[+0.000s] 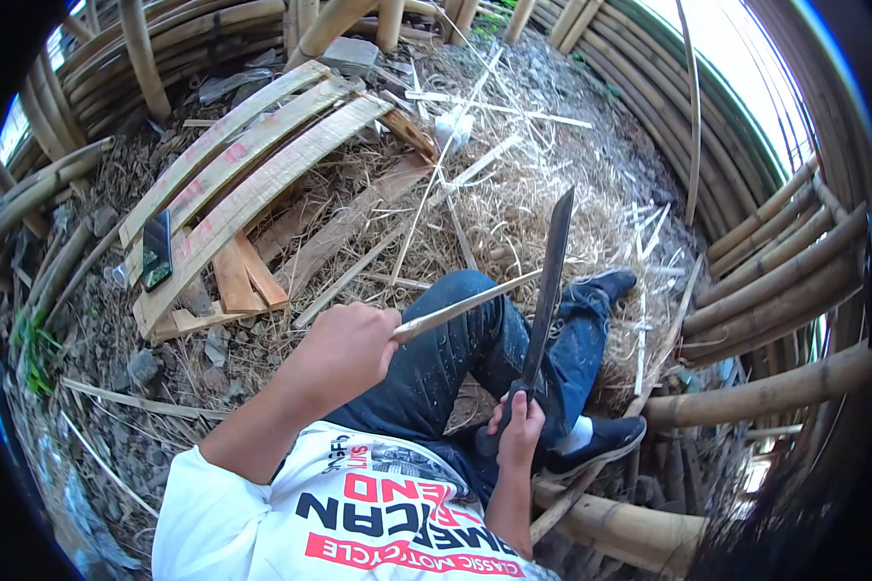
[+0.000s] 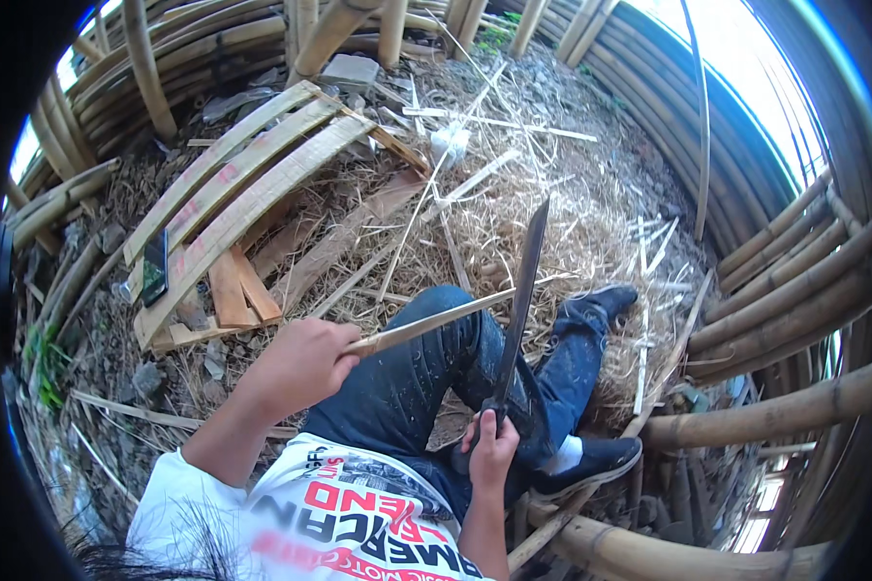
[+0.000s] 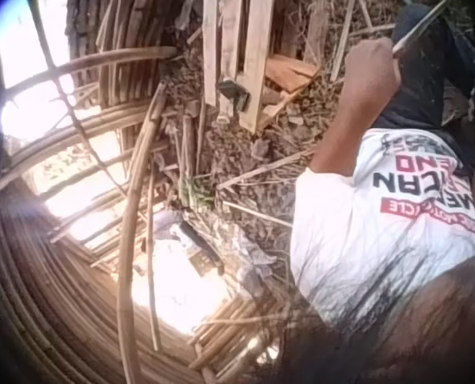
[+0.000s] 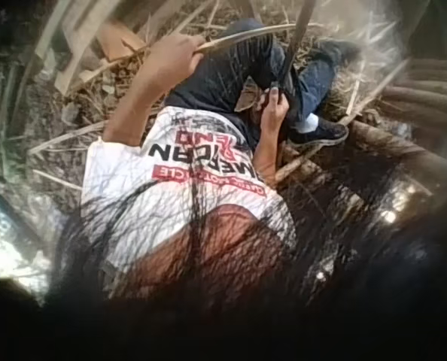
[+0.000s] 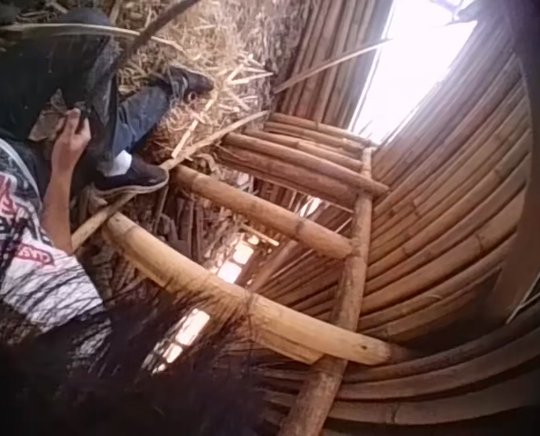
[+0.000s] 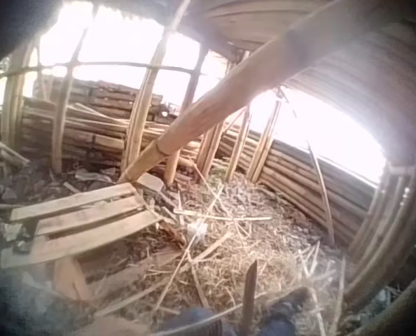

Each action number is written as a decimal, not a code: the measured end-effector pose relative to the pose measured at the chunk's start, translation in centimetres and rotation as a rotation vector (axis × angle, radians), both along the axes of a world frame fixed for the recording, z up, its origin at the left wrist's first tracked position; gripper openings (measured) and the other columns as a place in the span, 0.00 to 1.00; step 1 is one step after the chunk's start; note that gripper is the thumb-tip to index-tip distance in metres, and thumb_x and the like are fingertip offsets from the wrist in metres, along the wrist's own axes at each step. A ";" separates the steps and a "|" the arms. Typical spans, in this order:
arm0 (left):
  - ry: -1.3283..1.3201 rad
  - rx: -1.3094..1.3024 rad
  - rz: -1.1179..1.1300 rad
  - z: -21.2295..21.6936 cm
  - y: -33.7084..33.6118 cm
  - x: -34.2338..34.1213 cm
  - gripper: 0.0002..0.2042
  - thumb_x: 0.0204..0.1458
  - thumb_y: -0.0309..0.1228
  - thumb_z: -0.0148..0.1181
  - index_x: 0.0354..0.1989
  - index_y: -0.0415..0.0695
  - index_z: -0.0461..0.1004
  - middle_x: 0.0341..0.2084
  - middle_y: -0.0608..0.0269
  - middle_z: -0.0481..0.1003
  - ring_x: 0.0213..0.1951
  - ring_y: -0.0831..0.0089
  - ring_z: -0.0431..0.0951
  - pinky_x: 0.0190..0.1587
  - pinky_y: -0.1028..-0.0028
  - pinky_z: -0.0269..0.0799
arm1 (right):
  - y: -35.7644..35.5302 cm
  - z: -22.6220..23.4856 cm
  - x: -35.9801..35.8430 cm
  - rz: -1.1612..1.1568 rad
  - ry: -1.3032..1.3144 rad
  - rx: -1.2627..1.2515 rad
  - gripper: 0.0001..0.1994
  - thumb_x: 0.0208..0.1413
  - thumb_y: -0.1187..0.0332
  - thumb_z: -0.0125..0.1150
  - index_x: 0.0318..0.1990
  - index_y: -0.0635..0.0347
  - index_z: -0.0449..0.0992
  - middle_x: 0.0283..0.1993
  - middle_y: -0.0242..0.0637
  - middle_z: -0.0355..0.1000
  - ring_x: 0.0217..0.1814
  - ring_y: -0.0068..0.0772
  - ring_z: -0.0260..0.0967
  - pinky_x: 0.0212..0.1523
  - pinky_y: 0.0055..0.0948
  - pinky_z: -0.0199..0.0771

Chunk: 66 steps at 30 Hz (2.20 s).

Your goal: The person uses a large knife to scrape and smooth the surface of a thin wooden slat, handling the slat by hand and removing wood shavings.

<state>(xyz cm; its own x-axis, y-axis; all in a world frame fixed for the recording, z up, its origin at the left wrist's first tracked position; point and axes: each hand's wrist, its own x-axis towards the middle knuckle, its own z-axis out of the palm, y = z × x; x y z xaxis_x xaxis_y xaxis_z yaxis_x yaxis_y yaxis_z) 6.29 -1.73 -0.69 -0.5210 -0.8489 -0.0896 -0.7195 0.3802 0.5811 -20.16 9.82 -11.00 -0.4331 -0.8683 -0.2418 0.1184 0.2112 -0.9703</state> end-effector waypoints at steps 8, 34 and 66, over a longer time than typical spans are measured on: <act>0.458 -0.494 0.222 2.3 0.5 0.9 0.10 0.40 0.20 0.67 0.34 0.40 0.79 0.27 0.56 0.79 0.30 0.61 0.80 0.33 0.69 0.75 | 0.1 2.0 2.5 0.152 -0.035 -0.078 0.27 0.61 0.43 0.49 0.35 0.66 0.70 0.19 0.34 0.65 0.17 0.22 0.63 0.18 0.21 0.61; 0.980 -0.572 -0.570 3.2 -2.9 -13.1 0.11 0.39 0.23 0.72 0.33 0.35 0.81 0.29 0.52 0.80 0.34 0.61 0.83 0.39 0.64 0.82 | 0.1 8.1 -2.6 0.117 0.267 -0.304 0.19 0.54 0.55 0.63 0.38 0.66 0.73 0.22 0.32 0.69 0.22 0.21 0.69 0.26 0.23 0.68; 0.845 -0.414 -0.443 4.4 -3.3 -12.1 0.10 0.38 0.24 0.71 0.32 0.40 0.81 0.30 0.58 0.81 0.36 0.64 0.82 0.41 0.68 0.82 | -3.4 5.0 -6.0 -0.062 0.441 -0.193 0.17 0.55 0.55 0.63 0.33 0.64 0.73 0.17 0.32 0.65 0.18 0.20 0.65 0.21 0.24 0.63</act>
